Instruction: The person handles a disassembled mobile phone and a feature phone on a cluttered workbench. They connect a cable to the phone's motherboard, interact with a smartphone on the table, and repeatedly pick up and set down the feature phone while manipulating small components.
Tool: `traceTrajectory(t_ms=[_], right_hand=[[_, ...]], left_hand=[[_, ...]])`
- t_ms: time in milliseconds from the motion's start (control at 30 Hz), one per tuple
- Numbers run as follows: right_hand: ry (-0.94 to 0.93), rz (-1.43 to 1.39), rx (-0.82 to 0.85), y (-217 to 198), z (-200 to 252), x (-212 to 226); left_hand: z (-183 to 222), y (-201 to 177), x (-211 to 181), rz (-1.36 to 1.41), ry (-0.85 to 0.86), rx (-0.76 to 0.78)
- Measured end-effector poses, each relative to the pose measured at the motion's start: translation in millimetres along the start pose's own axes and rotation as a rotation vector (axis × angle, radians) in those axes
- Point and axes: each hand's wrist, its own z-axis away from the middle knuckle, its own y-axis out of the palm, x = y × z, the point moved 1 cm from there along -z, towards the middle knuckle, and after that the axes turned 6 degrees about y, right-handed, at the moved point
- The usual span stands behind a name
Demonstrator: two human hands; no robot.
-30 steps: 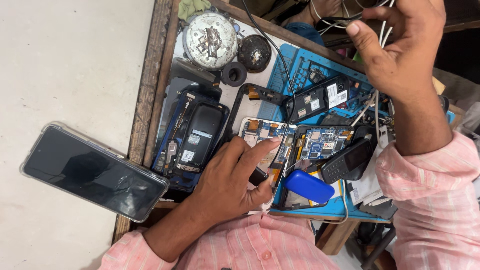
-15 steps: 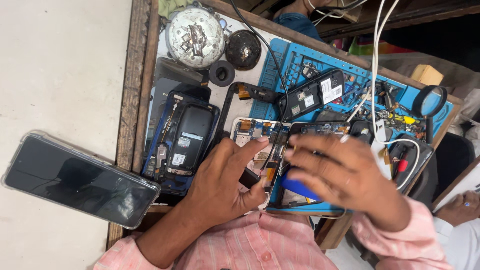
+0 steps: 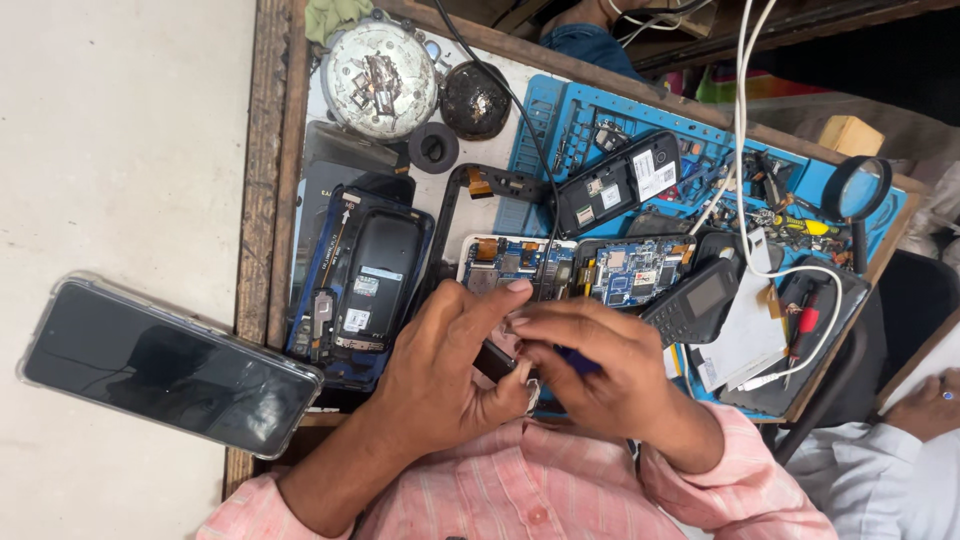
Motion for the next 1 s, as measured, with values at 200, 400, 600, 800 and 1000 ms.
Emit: traceTrajectory(t_ms=[200, 400, 600, 800, 1000], right_hand=[[-0.029, -0.066, -0.001, -4.3, -1.0, -4.0], [-0.077, -0.026, 0.0, -2.0, -6.0, -2.1], [-0.095, 0.01, 0.001, -2.5, -8.5, 1.2], [-0.076, -0.029, 0.002, -0.9, -6.8, 1.9], [-0.081, -0.04, -0.028, 0.7, -5.0, 0.0]], left_hand=[[-0.7, -1.7, 0.3, 0.039, 0.0, -0.003], [-1.1, -2.0, 0.4, 0.038, -0.013, 0.009], [-5.0, -4.6, -3.4, 0.014, -0.012, 0.014], [-6.7, -6.4, -6.2, 0.006, -0.007, 0.005], [-7.8, -7.0, -7.2, 0.019, -0.002, 0.003]])
